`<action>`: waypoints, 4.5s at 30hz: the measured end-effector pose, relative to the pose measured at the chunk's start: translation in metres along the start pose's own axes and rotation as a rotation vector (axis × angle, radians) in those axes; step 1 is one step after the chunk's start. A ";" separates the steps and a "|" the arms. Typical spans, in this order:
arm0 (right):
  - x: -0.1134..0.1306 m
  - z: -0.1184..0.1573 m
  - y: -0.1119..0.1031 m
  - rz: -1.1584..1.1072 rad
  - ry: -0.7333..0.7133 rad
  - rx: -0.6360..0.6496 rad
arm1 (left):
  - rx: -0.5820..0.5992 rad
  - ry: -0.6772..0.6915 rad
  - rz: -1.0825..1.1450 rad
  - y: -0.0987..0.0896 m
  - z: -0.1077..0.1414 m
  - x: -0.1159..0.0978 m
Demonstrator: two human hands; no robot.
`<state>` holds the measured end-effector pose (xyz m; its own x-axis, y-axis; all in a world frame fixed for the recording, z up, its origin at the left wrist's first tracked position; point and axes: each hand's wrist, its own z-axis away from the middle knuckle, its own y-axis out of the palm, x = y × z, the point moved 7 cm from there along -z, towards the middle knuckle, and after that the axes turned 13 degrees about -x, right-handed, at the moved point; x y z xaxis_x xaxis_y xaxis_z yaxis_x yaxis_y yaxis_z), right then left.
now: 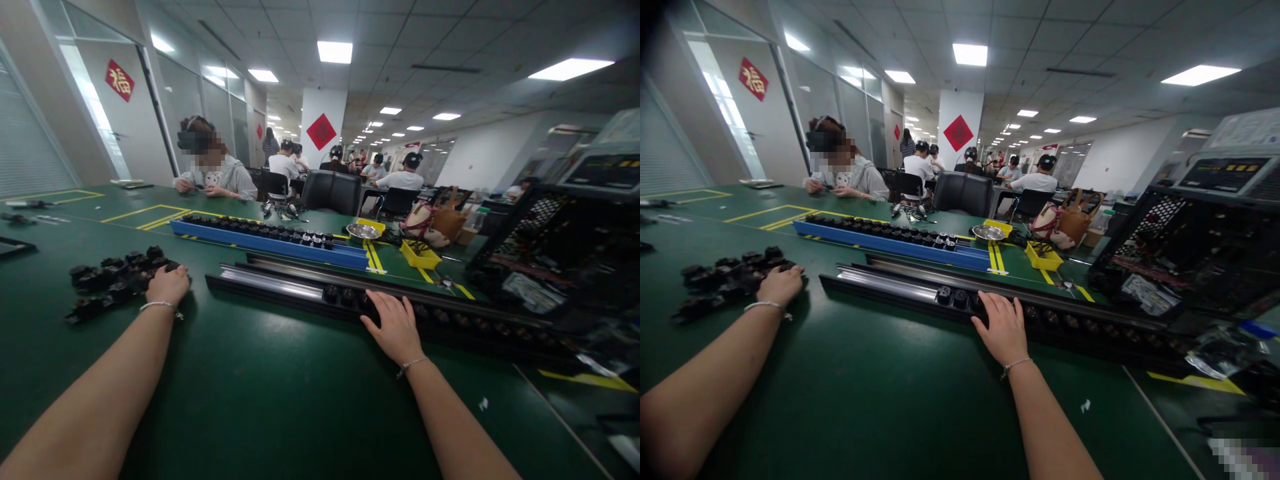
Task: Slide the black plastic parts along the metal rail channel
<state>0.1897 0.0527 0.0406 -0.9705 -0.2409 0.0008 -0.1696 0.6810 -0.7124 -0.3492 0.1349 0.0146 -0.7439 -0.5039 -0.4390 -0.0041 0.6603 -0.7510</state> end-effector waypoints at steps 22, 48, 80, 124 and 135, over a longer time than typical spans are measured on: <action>0.001 0.000 0.000 0.009 0.008 -0.025 | -0.353 0.238 0.113 -0.061 0.030 -0.042; 0.001 0.000 0.000 -0.003 0.015 -0.038 | 0.122 0.900 0.530 -0.058 0.268 -0.270; 0.002 0.000 -0.002 -0.024 0.027 -0.035 | 0.091 0.830 0.390 -0.063 0.269 -0.250; 0.000 0.000 -0.002 -0.041 0.042 -0.016 | 0.169 0.885 0.225 -0.057 0.261 -0.247; -0.001 0.000 -0.001 -0.034 0.041 -0.002 | 0.137 0.876 0.192 -0.061 0.254 -0.245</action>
<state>0.1908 0.0518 0.0411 -0.9703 -0.2357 0.0538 -0.2032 0.6745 -0.7097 0.0030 0.0771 0.0427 -0.9657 0.2495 -0.0725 0.2107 0.5887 -0.7804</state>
